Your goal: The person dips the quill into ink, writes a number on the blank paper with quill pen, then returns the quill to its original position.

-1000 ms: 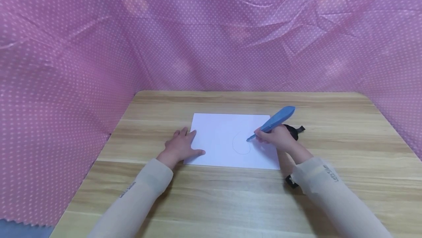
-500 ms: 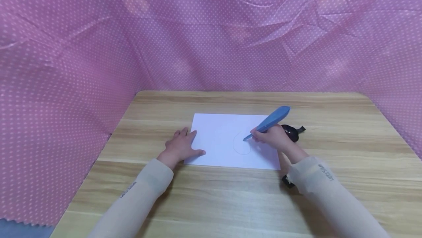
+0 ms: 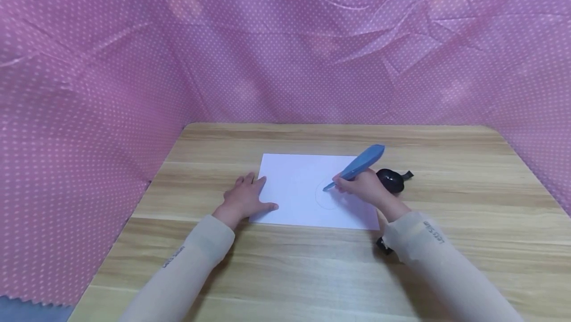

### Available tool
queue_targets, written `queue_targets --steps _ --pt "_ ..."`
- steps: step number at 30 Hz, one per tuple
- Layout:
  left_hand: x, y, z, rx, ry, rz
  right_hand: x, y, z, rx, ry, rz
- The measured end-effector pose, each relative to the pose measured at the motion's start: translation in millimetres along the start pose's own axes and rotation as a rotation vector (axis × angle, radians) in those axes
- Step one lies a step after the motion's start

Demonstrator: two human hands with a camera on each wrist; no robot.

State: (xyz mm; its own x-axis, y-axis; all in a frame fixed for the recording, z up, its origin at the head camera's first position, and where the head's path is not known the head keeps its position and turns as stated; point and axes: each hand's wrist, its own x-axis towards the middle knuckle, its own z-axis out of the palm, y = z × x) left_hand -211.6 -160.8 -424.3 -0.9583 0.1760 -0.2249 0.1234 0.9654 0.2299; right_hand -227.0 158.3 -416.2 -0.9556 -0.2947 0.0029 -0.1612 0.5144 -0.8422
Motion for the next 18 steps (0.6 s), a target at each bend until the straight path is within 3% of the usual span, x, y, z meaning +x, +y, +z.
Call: queue_targets --steps 6,18 --pt "0.8 -0.6 0.2 -0.006 0.003 0.002 1.7 -2.8 3.2 0.003 -0.008 0.018" --pt "0.5 -0.3 -0.1 -0.006 0.0 -0.001 2.0 -5.4 8.4 0.038 -0.037 -0.026"
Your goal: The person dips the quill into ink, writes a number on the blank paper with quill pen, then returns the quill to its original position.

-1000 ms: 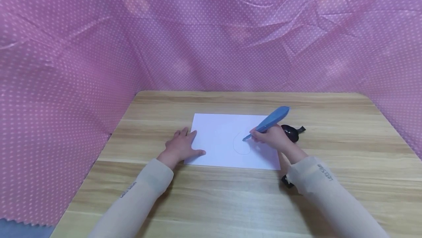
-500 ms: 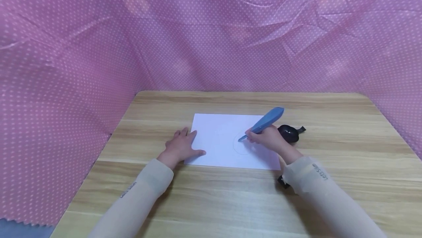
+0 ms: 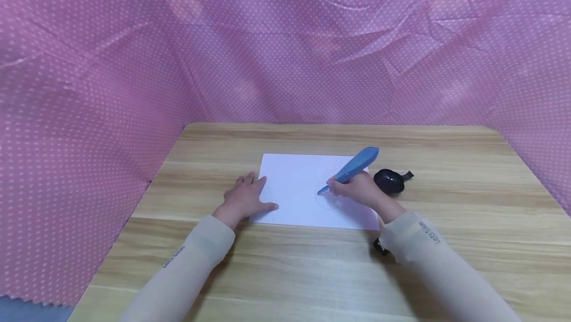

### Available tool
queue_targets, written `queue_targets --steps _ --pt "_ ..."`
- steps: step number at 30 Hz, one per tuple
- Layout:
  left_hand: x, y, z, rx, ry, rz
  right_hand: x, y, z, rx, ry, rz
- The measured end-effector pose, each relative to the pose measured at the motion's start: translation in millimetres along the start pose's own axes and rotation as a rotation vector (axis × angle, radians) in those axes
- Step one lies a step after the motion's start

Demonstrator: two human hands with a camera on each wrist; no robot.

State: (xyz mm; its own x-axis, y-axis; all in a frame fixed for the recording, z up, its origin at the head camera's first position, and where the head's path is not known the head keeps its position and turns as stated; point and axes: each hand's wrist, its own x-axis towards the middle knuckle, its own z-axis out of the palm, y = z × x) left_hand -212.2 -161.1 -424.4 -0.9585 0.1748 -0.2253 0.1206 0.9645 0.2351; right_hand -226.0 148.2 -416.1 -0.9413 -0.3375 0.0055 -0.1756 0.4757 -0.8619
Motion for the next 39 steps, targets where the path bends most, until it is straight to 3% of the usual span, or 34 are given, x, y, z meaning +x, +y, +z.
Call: queue_targets --steps 26,39 --pt "-0.9 0.0 -2.7 -0.003 -0.005 -0.004 -0.5 -0.4 0.4 0.013 -0.034 -0.01" --pt "-2.8 2.2 -2.9 0.002 -0.007 -0.005 0.4 -7.7 -15.1 0.052 0.13 -0.015"
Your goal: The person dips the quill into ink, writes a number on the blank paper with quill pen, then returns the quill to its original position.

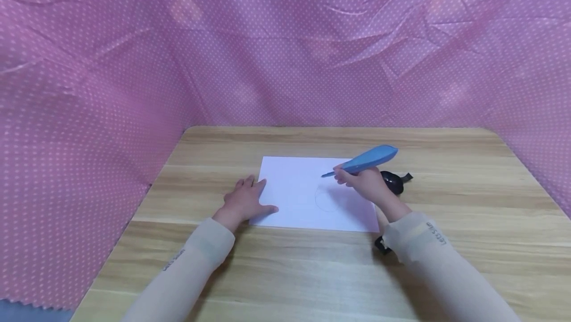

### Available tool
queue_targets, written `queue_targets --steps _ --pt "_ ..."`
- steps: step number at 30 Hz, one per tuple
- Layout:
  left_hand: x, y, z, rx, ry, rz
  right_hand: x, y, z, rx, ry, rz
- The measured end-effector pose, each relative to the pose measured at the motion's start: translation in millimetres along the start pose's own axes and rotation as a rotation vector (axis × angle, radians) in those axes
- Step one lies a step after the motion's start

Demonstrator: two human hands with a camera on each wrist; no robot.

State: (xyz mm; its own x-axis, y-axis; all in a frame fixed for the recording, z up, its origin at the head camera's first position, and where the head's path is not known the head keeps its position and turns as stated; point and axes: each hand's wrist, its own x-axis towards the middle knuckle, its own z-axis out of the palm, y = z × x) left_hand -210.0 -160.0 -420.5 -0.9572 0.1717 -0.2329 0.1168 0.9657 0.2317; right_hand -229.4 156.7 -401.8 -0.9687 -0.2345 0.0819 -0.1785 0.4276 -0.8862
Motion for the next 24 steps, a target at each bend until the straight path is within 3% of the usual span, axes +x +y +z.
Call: queue_targets --steps 6,24 --pt "-0.1 0.6 -0.4 -0.009 0.006 0.0 1.5 0.4 -6.1 0.017 0.089 -0.009" --pt "0.9 -0.7 2.5 -0.005 0.005 0.012 -11.3 17.8 -37.5 -0.102 0.323 -0.02"
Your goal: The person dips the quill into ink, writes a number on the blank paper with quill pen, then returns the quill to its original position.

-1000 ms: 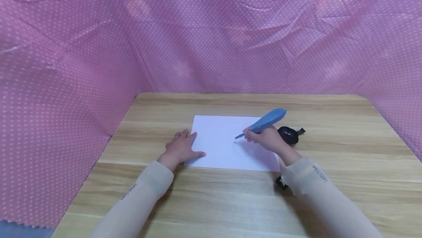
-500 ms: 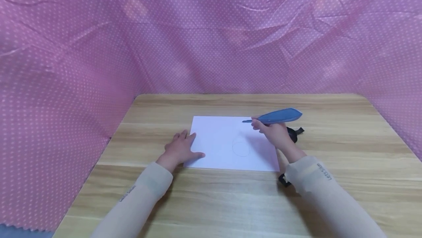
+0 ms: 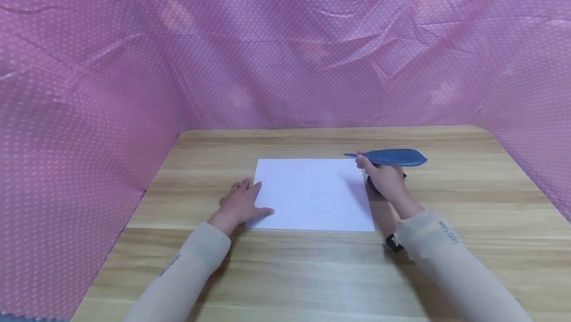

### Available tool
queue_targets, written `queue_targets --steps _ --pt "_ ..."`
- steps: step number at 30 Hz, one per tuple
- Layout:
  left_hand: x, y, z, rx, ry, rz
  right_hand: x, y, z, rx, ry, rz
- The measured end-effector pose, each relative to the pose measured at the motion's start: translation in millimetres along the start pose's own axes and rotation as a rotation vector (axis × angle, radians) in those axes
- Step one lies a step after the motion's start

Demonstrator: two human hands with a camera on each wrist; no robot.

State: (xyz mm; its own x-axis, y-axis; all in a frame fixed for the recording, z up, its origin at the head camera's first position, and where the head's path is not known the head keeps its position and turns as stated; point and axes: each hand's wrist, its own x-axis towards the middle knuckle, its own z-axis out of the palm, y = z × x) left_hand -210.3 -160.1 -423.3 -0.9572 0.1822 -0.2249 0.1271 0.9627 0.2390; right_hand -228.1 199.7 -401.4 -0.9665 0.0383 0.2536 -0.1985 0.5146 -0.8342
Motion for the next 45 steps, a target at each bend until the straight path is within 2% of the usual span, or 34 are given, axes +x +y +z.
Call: queue_targets --steps 5,15,23,28,39,42,45 --pt "-1.3 -0.1 -0.4 -0.008 0.005 -0.002 0.3 7.7 -10.0 -0.016 0.031 0.007" --pt "-2.1 -1.1 -0.4 -0.001 -0.002 -0.006 -5.5 19.8 -30.6 -0.046 0.004 0.067" --pt "-2.8 2.0 -1.6 -0.012 0.003 -0.001 -12.8 29.0 -48.3 -0.09 0.02 0.105" --pt "-3.0 2.1 -1.7 -0.009 0.0 0.001 -15.8 37.3 -58.9 -0.164 0.045 0.067" --pt "-1.0 1.0 1.0 0.013 0.009 0.002 -19.9 53.1 -79.1 -0.215 0.022 -0.012" --pt "-0.8 1.2 0.9 0.013 0.008 0.001 -20.2 57.6 -84.4 -0.19 -0.015 -0.071" --pt "-0.9 1.1 0.8 0.011 0.007 -0.001 -19.6 63.4 -88.0 -0.133 -0.048 -0.212"
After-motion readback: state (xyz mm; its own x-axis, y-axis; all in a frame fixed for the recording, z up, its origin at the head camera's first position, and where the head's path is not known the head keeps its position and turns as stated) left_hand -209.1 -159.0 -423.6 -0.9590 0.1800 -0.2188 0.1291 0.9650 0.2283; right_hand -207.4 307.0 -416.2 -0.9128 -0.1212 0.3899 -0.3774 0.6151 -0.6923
